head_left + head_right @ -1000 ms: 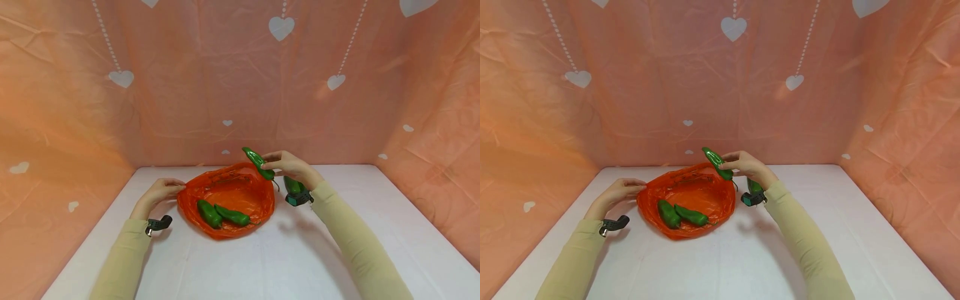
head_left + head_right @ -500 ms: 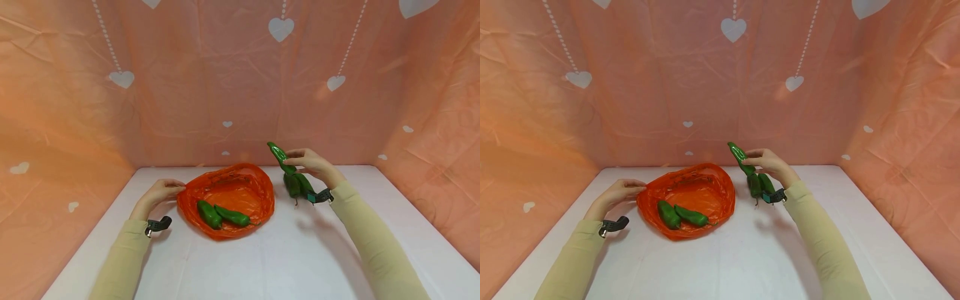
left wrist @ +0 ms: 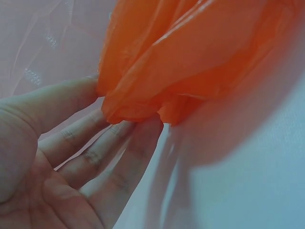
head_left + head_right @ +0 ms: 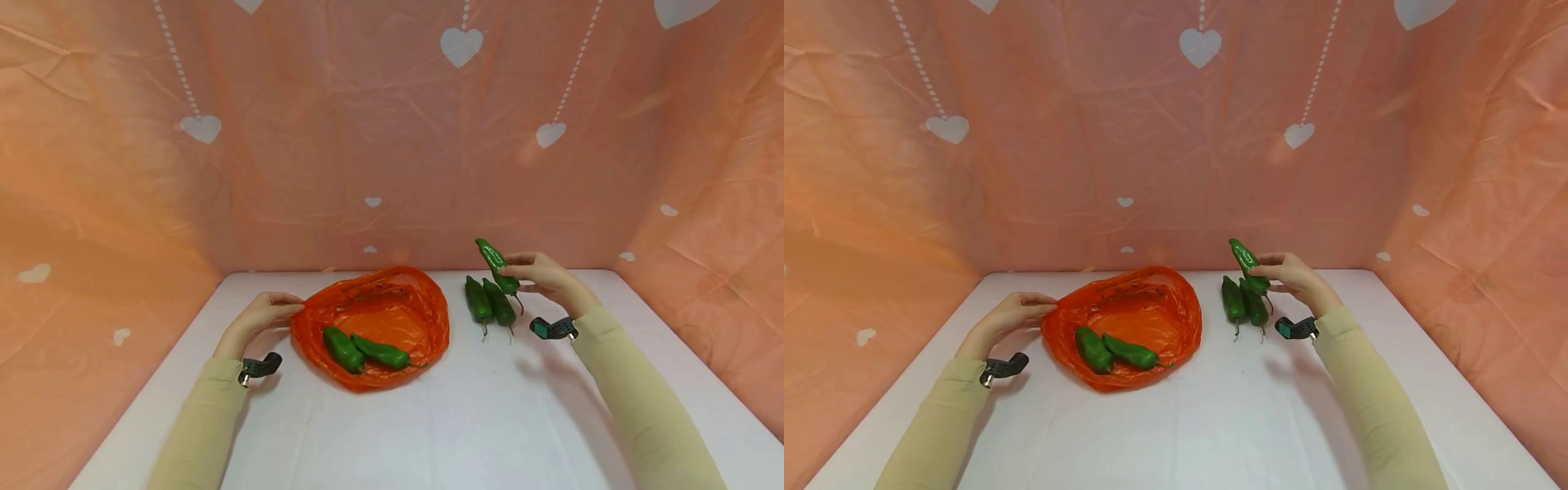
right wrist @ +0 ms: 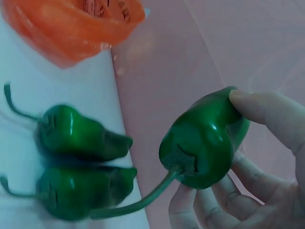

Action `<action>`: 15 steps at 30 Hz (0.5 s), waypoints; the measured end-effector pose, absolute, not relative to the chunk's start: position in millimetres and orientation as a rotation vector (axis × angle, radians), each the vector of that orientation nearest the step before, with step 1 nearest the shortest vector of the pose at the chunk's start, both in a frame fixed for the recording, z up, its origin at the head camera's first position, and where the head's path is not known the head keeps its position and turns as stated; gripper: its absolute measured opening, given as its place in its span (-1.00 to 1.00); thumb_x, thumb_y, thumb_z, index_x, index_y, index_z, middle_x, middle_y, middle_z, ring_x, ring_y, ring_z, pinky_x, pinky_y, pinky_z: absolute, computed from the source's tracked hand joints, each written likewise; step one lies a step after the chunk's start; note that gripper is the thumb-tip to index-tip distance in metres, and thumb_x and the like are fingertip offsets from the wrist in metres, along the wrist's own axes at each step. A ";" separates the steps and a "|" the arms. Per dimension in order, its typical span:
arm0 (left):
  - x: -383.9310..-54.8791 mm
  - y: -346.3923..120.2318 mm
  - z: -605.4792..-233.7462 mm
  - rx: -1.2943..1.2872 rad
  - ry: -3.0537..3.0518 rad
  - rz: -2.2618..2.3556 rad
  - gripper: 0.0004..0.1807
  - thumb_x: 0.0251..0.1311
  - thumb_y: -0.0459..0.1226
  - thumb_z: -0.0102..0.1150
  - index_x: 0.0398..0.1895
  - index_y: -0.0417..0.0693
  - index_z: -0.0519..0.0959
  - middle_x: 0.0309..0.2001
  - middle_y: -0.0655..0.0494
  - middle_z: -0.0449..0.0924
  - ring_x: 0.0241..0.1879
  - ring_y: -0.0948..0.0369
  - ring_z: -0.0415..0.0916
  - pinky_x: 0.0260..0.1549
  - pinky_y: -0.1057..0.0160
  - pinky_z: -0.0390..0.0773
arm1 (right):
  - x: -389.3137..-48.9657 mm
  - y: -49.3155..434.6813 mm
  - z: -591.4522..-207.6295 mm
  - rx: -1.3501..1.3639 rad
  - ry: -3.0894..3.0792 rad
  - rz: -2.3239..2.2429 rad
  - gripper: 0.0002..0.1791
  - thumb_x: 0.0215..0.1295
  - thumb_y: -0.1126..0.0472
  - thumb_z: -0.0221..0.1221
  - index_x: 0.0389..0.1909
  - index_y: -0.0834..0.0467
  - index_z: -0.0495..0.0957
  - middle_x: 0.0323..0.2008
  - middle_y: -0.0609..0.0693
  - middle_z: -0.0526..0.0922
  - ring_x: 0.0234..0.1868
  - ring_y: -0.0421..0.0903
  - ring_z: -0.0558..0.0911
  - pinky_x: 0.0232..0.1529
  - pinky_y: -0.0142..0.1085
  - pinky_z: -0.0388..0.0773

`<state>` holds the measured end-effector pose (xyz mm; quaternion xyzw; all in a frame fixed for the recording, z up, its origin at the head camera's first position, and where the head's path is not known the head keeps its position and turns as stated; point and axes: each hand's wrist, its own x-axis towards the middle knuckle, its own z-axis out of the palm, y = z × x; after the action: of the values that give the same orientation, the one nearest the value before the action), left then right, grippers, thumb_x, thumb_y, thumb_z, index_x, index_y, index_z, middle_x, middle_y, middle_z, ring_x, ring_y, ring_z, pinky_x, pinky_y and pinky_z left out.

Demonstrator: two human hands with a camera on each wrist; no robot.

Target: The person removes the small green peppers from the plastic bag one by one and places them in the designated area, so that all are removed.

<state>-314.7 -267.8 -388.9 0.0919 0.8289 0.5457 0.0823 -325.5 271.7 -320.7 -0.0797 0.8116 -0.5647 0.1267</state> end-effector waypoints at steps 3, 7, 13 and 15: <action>-315.4 -268.6 -390.0 0.288 2.479 1.622 -0.54 0.31 -0.26 0.13 0.12 -0.48 0.43 -0.03 -0.24 0.58 -0.13 0.07 0.61 -0.09 0.12 0.59 | -322.8 280.2 -323.9 -0.213 2.382 -1.629 -0.24 0.33 0.10 0.18 0.40 0.34 0.09 0.22 0.31 0.30 0.17 0.10 0.38 0.24 0.07 0.28; -315.7 -269.2 -391.0 0.313 2.472 1.629 -0.55 0.32 -0.28 0.12 0.12 -0.49 0.42 -0.03 -0.25 0.57 -0.13 0.07 0.61 -0.10 0.12 0.59 | -320.7 290.4 -326.4 -0.187 2.407 -1.616 -0.22 0.34 0.08 0.17 0.41 0.34 0.06 0.23 0.32 0.29 0.19 0.12 0.35 0.25 0.07 0.27; -314.8 -269.2 -391.0 0.331 2.451 1.654 -0.56 0.33 -0.27 0.11 0.10 -0.50 0.43 -0.06 -0.21 0.60 -0.15 0.08 0.62 -0.08 0.12 0.58 | -320.5 301.8 -331.1 -0.124 2.426 -1.605 -0.16 0.34 0.05 0.17 0.43 0.37 0.00 0.25 0.34 0.28 0.18 0.10 0.38 0.23 0.03 0.32; -314.6 -268.9 -390.3 0.342 2.445 1.657 -0.56 0.33 -0.27 0.10 0.09 -0.50 0.43 -0.07 -0.21 0.60 -0.15 0.07 0.63 -0.07 0.11 0.58 | -320.7 304.7 -333.5 -0.093 2.429 -1.585 -0.14 0.33 0.03 0.18 0.43 0.38 -0.01 0.24 0.32 0.29 0.20 0.10 0.37 0.22 0.02 0.33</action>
<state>-314.6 -268.9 -390.3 0.1146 0.8194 0.5552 0.0842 -320.7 304.7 -333.5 -0.0319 0.8311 -0.5422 0.1195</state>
